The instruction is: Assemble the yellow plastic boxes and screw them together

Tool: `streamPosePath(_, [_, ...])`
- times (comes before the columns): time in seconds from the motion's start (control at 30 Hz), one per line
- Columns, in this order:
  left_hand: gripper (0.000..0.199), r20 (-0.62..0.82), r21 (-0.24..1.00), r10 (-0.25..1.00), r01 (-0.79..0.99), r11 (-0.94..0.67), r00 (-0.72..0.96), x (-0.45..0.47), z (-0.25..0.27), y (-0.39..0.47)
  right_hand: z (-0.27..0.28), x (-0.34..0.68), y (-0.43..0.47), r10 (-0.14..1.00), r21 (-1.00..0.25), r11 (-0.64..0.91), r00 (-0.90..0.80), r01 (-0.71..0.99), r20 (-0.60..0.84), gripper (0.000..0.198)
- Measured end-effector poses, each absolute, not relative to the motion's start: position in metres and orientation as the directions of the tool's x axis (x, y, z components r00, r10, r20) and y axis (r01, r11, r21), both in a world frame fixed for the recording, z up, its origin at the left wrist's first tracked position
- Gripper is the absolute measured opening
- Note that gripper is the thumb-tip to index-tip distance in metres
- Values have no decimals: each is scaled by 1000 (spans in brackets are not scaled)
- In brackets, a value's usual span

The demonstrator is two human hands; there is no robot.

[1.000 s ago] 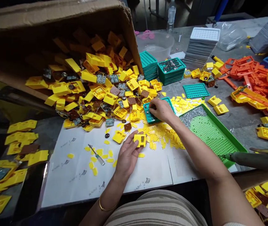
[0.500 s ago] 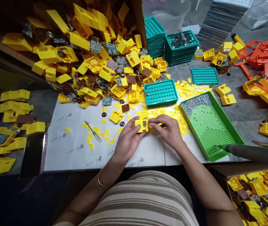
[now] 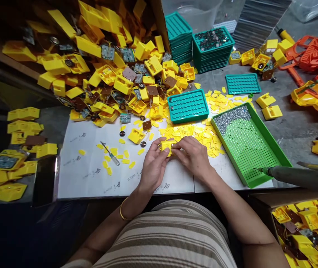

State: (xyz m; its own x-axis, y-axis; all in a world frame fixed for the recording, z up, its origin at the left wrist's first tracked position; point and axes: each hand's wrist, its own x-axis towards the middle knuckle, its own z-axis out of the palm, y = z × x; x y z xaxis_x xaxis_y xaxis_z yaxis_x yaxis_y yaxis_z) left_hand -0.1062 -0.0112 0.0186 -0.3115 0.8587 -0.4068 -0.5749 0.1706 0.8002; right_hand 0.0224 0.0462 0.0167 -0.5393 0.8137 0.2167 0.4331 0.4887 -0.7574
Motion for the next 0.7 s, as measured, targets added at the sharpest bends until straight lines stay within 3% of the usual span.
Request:
streamPosePath(0.17, [26, -342, 871, 902, -449, 199, -264, -111, 9, -20, 22, 28, 53, 775, -830, 410, -624, 378, 99, 13])
streamPosePath(0.3, [27, -324, 860, 934, -458, 224, -151, -118, 11, -26, 25, 30, 57, 847, -951, 112, -528, 289, -61, 20])
streamPosePath(0.37, [29, -340, 838, 935, -484, 251, -104, -119, 14, -27, 26, 29, 58, 849, -972, -14, -510, 236, -136, 25])
streamPosePath(0.53, [31, -485, 729, 863, -611, 308, -143, -115, 17, -26, 19, 22, 61, 742, -974, -103, -636, 204, -212, 20])
streamPosePath(0.63, [28, -552, 632, 819, -720, 287, -158, -116, 16, -20, 13, 16, 65, 774, -965, -233, -577, 123, -260, 32])
streamPosePath(0.7, [26, -572, 591, 806, -758, 278, -150, -120, 16, -16, 11, 17, 68, 844, -971, -227, -482, 78, -236, 36])
